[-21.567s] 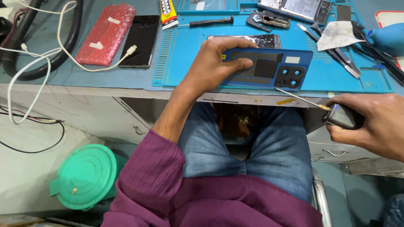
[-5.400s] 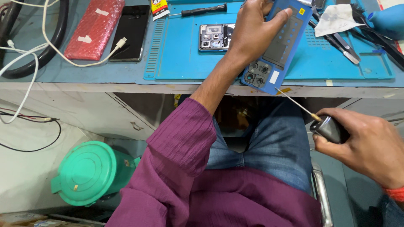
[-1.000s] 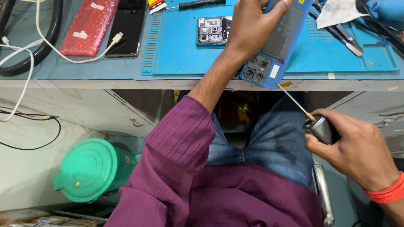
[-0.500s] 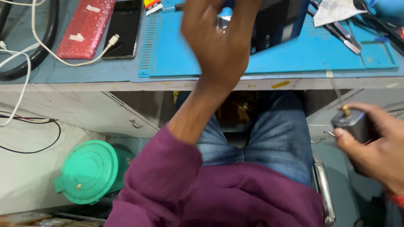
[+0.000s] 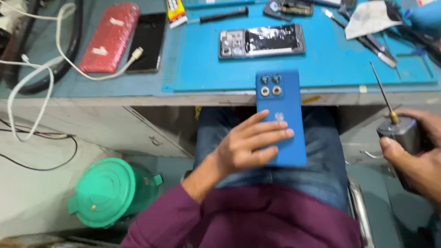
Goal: The person holds a smartphone back cover and heats its edge with a heat gun, rotating the cover to heat different sides, then pries along the edge with a thin blade tool. They continue heating and prying around the cover, then blow dust off the cover and the phone body with an air blower.
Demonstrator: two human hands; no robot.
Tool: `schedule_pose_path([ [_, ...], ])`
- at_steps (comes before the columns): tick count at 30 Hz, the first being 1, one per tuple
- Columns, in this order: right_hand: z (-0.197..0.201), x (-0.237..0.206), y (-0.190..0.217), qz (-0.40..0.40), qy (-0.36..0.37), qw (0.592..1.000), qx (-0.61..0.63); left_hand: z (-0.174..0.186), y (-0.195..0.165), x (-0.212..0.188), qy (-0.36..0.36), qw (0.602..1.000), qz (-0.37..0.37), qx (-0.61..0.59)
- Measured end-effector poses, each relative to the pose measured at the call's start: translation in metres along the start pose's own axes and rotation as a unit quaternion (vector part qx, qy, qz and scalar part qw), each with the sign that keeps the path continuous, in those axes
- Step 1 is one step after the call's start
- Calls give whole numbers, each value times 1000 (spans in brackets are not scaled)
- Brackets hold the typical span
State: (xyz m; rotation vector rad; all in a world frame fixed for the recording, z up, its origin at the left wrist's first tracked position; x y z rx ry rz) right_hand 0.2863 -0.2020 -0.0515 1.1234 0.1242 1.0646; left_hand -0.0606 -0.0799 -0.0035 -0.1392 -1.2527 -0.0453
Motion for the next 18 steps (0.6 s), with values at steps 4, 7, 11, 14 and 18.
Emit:
schedule_pose_path([
  [4,2,-2,13,8,-15,1000,-10,10,-3,10,-84,996,-30,31],
  [7,-4,10,34,13,-10,1000,-14,7,6,28,5,999,49,4],
  [11,-13,18,67,19,5,998,-52,24,1,46,-95,991,65,-67],
  [14,-24,27,90,47,15,994,-100,28,20,52,-202,959,164,-109],
  [18,-39,55,110,34,17,984,-175,19,69,58,-331,857,360,-160],
])
Point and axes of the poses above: each hand's wrist, its own x-axis towards the middle knuckle, its own z-axis out of the back of the hand, y = z × x, the point moved 4 cm from there along x, towards the middle knuckle, and after that the axes turned 15 degrees about -y, right-handed, at the moved point
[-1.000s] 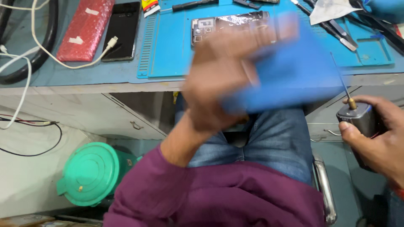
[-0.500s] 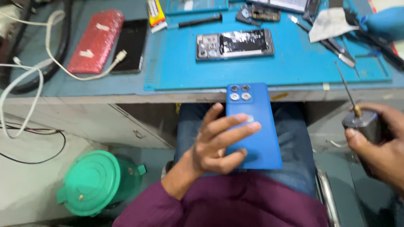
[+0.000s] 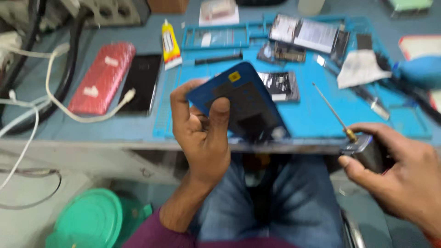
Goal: The person holds a smartphone back cover and heats its edge with a heat gun, rotating the cover to heat different sides, then pries along the edge with a thin blade tool. They continue heating and prying around the cover, then blow dust off the cover and the phone body with an air blower.
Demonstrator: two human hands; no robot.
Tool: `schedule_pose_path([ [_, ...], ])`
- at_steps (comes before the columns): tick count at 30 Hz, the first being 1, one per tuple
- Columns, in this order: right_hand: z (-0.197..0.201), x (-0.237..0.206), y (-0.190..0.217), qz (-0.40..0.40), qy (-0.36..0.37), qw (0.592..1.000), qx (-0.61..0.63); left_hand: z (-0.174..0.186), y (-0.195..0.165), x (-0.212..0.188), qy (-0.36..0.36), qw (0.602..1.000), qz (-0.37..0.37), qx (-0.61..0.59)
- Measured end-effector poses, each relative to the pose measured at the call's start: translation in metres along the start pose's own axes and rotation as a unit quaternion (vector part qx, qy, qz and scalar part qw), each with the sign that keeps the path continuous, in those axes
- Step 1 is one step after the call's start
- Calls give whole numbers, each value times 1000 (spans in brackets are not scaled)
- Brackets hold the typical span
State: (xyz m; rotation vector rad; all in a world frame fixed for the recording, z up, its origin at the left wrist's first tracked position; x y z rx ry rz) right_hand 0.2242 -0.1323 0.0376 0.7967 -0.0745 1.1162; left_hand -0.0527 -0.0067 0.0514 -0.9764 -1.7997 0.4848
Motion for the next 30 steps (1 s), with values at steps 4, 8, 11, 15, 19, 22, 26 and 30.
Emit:
schedule_pose_path([
  [4,-1,27,10,-24,5,999,27,-18,27,30,35,987,156,8],
  [8,-5,43,13,-24,24,997,65,-28,41,37,87,960,254,84],
  [11,-7,50,14,-23,33,997,73,-28,45,34,98,945,282,131],
  [15,-12,57,12,-76,64,995,10,-29,48,35,104,933,319,133],
  [19,-16,60,13,-107,110,987,-42,-32,42,35,113,924,338,137],
  [22,-16,65,18,-66,86,994,-4,-31,39,38,99,916,363,139],
  [26,-19,74,12,-84,84,993,11,-23,35,47,84,912,369,156],
  [30,-25,79,2,-80,63,995,13,-20,35,55,73,924,360,103],
])
Point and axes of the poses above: each hand's wrist, its own x-axis towards the middle knuckle, its own z-axis out of the back of the hand, y = z × x, the point moved 4 cm from there along x, towards the middle knuckle, and after that the axes turned 15 degrees about -y, right-handed, at the moved point
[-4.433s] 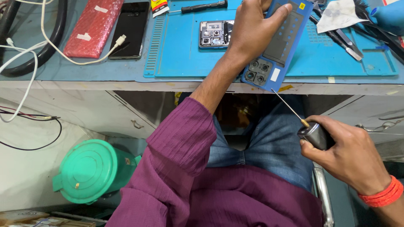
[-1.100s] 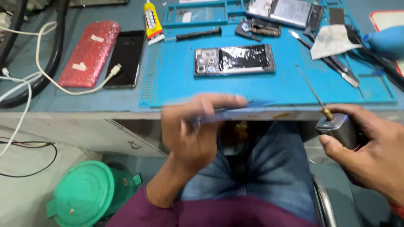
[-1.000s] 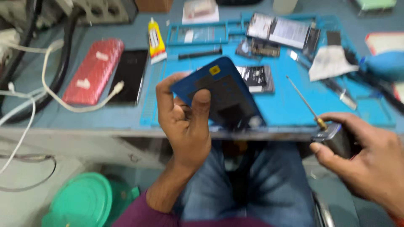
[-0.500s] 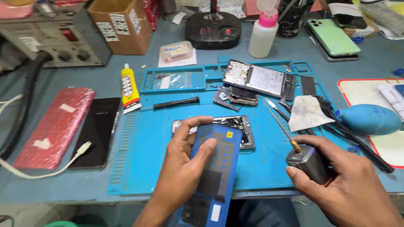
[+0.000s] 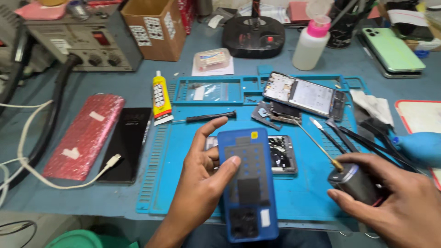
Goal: The person holds a smartphone back cover and heats its edge with a heat gun, rotating the cover to heat different sides, then pries along the edge with a thin blade tool. They continue heating and prying around the cover, then blow dust off the cover and the phone body with an air blower.
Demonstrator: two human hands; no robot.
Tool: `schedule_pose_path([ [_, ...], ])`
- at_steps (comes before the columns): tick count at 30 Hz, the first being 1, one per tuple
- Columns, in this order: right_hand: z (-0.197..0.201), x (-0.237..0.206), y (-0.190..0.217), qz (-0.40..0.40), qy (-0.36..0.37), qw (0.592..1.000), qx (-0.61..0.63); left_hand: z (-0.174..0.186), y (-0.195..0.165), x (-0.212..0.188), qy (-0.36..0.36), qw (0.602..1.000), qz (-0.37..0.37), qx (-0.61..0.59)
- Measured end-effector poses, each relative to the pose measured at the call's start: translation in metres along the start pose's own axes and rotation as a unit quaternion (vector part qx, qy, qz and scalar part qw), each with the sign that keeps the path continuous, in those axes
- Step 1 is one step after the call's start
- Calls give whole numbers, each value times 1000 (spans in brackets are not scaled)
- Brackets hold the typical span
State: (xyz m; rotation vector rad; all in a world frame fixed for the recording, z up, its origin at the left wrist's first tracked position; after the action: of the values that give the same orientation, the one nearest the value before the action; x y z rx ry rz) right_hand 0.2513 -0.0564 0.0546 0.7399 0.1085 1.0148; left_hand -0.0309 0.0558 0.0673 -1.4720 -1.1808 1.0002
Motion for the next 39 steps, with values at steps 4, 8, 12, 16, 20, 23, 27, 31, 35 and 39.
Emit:
schedule_pose_path([
  [4,-7,5,-12,54,-20,998,19,0,-2,6,18,999,-20,-42],
  [8,-14,14,-35,57,16,998,31,-3,9,4,-9,999,-36,-36],
  [12,-16,25,-80,0,21,999,38,-18,29,-15,-9,995,19,-96],
  [16,-17,21,-136,142,-35,982,121,-52,42,-35,-64,992,-83,-70],
  [20,-30,25,-203,150,-26,982,115,-73,69,-45,-104,991,-27,-79],
  [23,-47,43,-223,120,95,987,56,-68,81,-55,-114,988,-98,19],
  [27,-51,30,-175,195,148,968,62,-53,82,-68,-129,925,-338,112],
  [31,-45,-11,-93,226,78,970,46,-33,80,-72,-135,915,-320,205],
  [35,-39,-9,-34,291,121,949,-7,-18,42,-69,-112,791,-499,335],
  [39,-28,-7,-14,288,142,945,-64,-5,4,-57,31,729,-548,409],
])
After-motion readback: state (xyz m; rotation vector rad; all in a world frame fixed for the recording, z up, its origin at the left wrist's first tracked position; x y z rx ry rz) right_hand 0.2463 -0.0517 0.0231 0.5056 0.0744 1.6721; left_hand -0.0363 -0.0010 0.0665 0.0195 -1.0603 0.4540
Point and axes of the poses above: each hand's wrist, its own x-axis towards the middle knuckle, its own z-axis out of the back of the hand, y = z × x, the point moved 4 cm from there along x, towards the middle knuckle, and after that the axes turned 15 degrees about -y, right-handed, at the moved point
